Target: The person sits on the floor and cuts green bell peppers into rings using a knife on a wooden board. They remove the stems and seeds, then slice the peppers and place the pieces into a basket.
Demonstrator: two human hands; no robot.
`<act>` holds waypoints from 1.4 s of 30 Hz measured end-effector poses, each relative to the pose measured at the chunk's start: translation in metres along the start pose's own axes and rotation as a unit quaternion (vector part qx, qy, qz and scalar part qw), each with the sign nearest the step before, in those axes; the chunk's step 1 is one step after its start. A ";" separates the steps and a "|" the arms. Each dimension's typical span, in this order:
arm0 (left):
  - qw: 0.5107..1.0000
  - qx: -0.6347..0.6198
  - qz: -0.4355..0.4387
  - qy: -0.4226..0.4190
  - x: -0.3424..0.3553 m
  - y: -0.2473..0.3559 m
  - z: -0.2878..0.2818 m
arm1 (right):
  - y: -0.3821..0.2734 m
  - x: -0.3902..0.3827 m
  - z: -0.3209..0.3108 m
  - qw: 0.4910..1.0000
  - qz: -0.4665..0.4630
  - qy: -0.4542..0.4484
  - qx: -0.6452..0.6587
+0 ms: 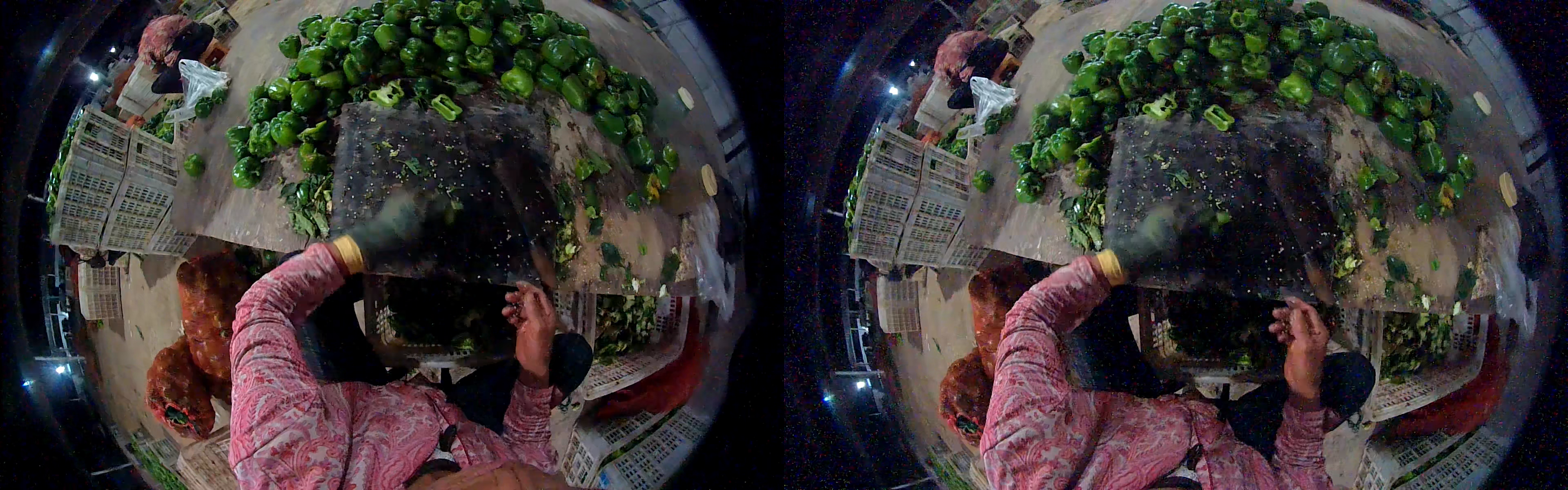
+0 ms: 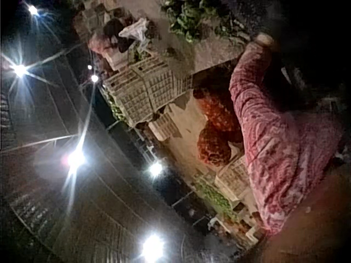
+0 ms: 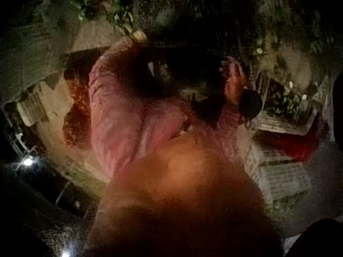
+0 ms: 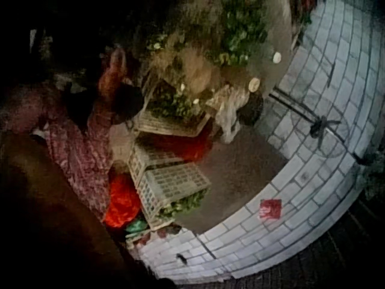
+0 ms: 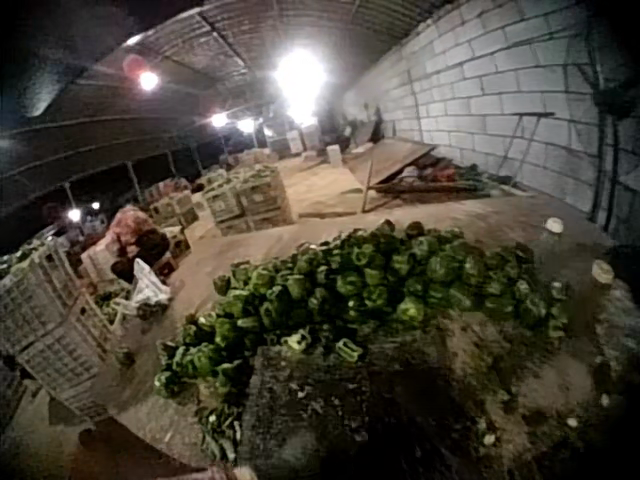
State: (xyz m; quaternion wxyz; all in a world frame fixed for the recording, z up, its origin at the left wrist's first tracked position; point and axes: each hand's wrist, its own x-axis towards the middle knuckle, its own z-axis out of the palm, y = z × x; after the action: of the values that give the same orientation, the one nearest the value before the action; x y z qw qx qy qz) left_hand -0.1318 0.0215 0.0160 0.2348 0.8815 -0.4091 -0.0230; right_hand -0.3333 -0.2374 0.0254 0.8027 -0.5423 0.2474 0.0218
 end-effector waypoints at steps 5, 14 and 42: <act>0.956 -0.290 0.050 0.007 0.000 0.007 -0.014 | -0.039 0.066 0.063 0.986 -0.079 -0.072 -0.126; 0.924 0.168 -0.334 0.085 0.129 -0.205 -0.050 | -0.013 0.295 0.148 0.737 -0.438 -0.047 -0.513; 0.790 -0.573 -0.191 0.106 -0.057 0.002 -0.043 | -0.015 0.290 0.188 0.673 -0.318 -0.138 -0.653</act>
State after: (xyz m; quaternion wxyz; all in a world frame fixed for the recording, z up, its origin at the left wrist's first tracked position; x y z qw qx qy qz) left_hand -0.1612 0.0788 0.0463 0.7292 0.6426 -0.1165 -0.2044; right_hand -0.0040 -0.1454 -0.0289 0.2271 -0.9650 -0.1310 -0.0047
